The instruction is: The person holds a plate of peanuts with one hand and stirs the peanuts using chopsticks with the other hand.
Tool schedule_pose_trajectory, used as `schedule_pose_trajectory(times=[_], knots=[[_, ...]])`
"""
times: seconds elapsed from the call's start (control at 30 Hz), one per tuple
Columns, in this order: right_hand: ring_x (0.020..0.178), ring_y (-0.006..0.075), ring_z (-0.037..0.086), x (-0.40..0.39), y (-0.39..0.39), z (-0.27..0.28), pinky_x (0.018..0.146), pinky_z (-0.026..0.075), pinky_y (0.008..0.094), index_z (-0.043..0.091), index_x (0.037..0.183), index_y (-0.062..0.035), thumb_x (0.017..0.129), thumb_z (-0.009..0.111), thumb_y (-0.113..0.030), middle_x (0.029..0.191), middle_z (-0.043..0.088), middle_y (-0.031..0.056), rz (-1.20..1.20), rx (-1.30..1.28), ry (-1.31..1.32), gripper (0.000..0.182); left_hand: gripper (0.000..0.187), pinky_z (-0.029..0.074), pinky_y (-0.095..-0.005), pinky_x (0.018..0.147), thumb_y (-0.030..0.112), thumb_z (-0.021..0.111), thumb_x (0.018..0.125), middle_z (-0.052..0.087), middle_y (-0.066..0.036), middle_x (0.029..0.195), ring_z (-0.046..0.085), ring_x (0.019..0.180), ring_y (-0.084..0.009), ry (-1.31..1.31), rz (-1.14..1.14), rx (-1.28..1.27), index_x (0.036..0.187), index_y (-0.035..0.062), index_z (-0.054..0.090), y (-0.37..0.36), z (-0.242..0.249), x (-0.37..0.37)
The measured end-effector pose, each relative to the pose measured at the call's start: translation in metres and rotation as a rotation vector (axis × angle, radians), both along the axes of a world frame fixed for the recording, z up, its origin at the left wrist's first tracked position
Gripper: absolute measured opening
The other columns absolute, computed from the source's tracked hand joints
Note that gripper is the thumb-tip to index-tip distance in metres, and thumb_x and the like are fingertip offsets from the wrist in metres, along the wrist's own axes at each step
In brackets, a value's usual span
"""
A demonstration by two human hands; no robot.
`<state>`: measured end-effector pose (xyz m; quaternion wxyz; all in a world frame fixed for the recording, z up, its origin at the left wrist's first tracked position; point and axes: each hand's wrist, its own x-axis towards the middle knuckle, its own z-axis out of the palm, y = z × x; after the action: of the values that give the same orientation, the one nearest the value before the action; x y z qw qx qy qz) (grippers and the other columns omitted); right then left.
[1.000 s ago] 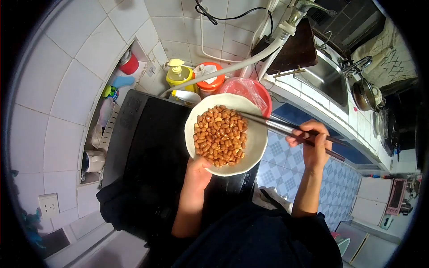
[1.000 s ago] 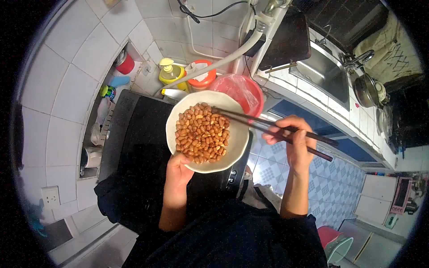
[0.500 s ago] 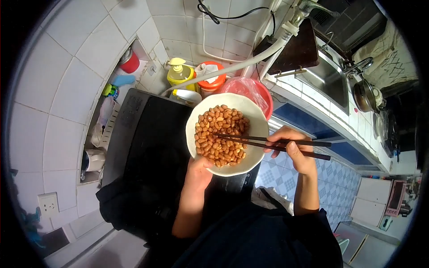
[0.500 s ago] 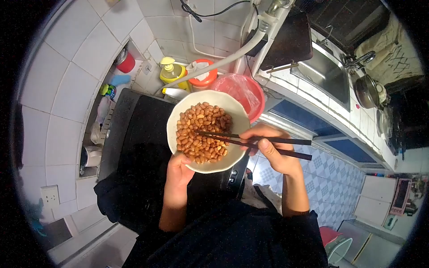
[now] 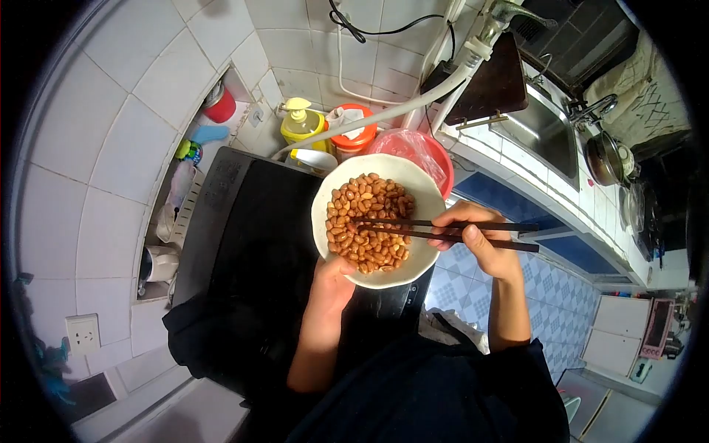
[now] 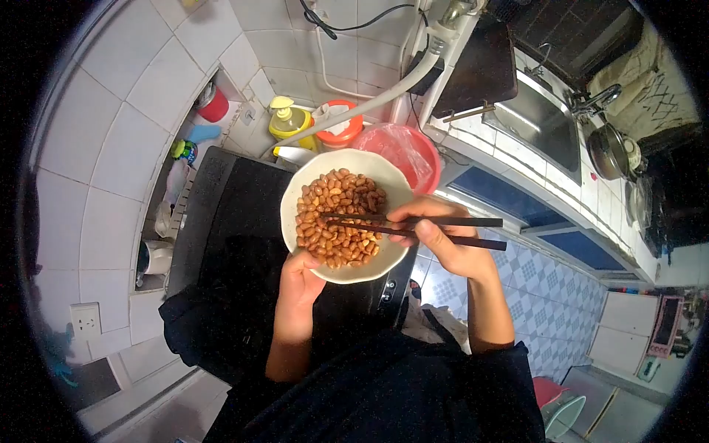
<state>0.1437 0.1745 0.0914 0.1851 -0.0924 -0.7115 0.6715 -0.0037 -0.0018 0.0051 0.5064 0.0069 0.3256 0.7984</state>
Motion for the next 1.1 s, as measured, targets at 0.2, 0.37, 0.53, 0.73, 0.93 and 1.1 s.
schedule_pose_trajectory(times=[0.2, 0.37, 0.53, 0.73, 0.93, 1.1], knots=[[0.078, 0.0219, 0.062, 0.003, 0.002, -0.003, 0.066, 0.052, 0.0282, 0.053, 0.098, 0.0083, 0.089, 0.044, -0.032, 0.086, 0.056, 0.0162, -0.029, -0.019, 0.039, 0.042, 0.067, 0.033, -0.0408, 0.095, 0.004, 0.041, 0.058, 0.041, -0.017, 0.120, 0.041, 0.112, -0.0278, 0.028, 0.004, 0.015, 0.123, -0.0067, 0.028, 0.001, 0.000, 0.000], [0.075, 0.0231, 0.062, 0.013, 0.005, 0.000, 0.064, 0.052, 0.0292, 0.053, 0.096, 0.0078, 0.089, 0.041, -0.035, 0.087, 0.056, 0.0168, -0.095, -0.021, 0.108, 0.045, 0.068, 0.032, -0.0409, 0.096, 0.004, 0.040, 0.058, 0.040, -0.017, 0.121, 0.040, 0.113, -0.0280, 0.013, -0.001, 0.003, 0.124, -0.0063, 0.028, 0.001, 0.001, 0.000], [0.070, 0.0238, 0.062, 0.026, 0.028, -0.013, 0.064, 0.052, 0.0316, 0.049, 0.102, 0.0053, 0.091, 0.034, -0.035, 0.088, 0.059, 0.0178, -0.589, -0.064, 0.341, 0.044, 0.070, 0.031, -0.0409, 0.097, 0.004, 0.040, 0.057, 0.038, -0.017, 0.123, 0.039, 0.115, -0.0282, 0.013, 0.010, 0.005, 0.125, -0.0061, 0.026, 0.001, 0.003, 0.001], [0.071, 0.0221, 0.061, 0.010, 0.044, -0.035, 0.063, 0.051, 0.0313, 0.050, 0.105, 0.0036, 0.091, 0.038, -0.033, 0.087, 0.057, 0.0153, -0.771, -0.097, 0.120, 0.041, 0.071, 0.031, -0.0403, 0.097, 0.003, 0.040, 0.057, 0.037, -0.017, 0.124, 0.038, 0.116, -0.0283, 0.011, 0.000, 0.002, 0.126, -0.0065, 0.025, 0.001, 0.004, 0.001], [0.064, 0.0241, 0.062, 0.016, 0.006, -0.017, 0.055, 0.052, 0.0297, 0.050, 0.100, 0.0062, 0.089, 0.039, -0.034, 0.081, 0.059, 0.0156, -0.539, -0.229, 0.215, 0.043, 0.071, 0.032, -0.0397, 0.097, 0.003, 0.040, 0.057, 0.038, -0.017, 0.123, 0.038, 0.114, -0.0277, 0.006, -0.001, -0.012, 0.126, -0.0067, 0.024, 0.000, 0.002, 0.000], [0.068, 0.0255, 0.063, 0.004, -0.013, -0.018, 0.057, 0.053, 0.0297, 0.051, 0.098, 0.0073, 0.090, 0.041, -0.033, 0.080, 0.058, 0.0165, -0.354, -0.234, 0.053, 0.042, 0.071, 0.032, -0.0394, 0.096, 0.004, 0.040, 0.058, 0.038, -0.016, 0.122, 0.039, 0.113, -0.0269, 0.012, -0.010, -0.008, 0.126, -0.0060, 0.025, -0.001, 0.005, -0.001]])
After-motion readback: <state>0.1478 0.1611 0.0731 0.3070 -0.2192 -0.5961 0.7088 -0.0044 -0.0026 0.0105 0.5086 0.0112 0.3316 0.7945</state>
